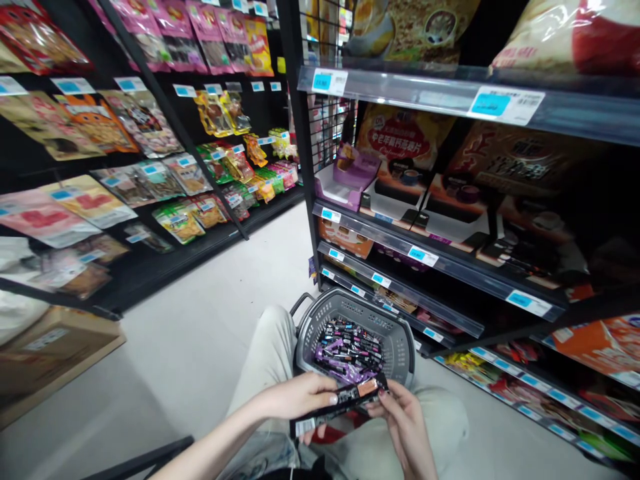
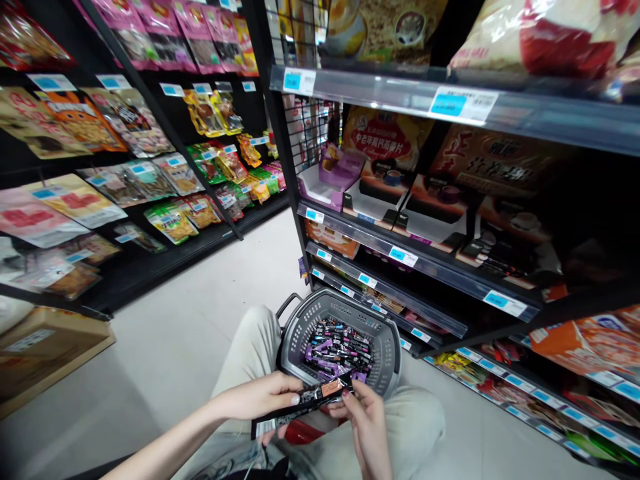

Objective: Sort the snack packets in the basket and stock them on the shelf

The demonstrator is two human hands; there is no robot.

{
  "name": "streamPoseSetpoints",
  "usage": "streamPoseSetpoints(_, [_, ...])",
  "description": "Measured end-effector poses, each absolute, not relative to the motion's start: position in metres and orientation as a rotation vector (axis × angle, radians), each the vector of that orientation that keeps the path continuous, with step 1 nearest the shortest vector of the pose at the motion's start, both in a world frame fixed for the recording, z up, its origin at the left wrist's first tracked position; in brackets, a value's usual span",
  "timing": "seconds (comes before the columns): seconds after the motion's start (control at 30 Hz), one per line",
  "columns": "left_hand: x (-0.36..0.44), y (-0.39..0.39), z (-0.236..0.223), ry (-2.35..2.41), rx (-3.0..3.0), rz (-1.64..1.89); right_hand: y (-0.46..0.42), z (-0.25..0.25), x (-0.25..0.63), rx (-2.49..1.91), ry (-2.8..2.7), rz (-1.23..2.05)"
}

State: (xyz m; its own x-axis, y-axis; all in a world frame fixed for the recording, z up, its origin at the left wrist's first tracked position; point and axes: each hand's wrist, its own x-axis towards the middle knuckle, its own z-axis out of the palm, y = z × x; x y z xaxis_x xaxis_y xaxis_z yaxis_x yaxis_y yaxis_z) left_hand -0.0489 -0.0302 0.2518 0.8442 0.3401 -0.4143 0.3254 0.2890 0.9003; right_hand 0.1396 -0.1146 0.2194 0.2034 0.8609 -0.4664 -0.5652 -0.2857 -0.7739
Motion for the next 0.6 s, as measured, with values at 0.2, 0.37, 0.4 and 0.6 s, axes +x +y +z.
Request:
streamPoseSetpoints(0.2, [-0.046,-0.034,0.241,0.609,1.224,0.048,-0.108,0.218,0.152,-1.25,-0.391,1.384])
streamPoseSetpoints(0.37, [-0.05,-0.038,0.239,0.728,1.246,0.368,-0.109,0.214,0.164,-1.338,-0.314,1.22])
streamPoseSetpoints(0.4, [-0.051,-0.04,0.239,0.754,1.243,0.378,-0.11,0.215,0.165,-1.349,-0.331,1.209])
streamPoseSetpoints(0.6, [-0.053,-0.036,0.247,0.877,1.08,0.405,-0.122,0.224,0.167,-1.337,-0.67,1.076])
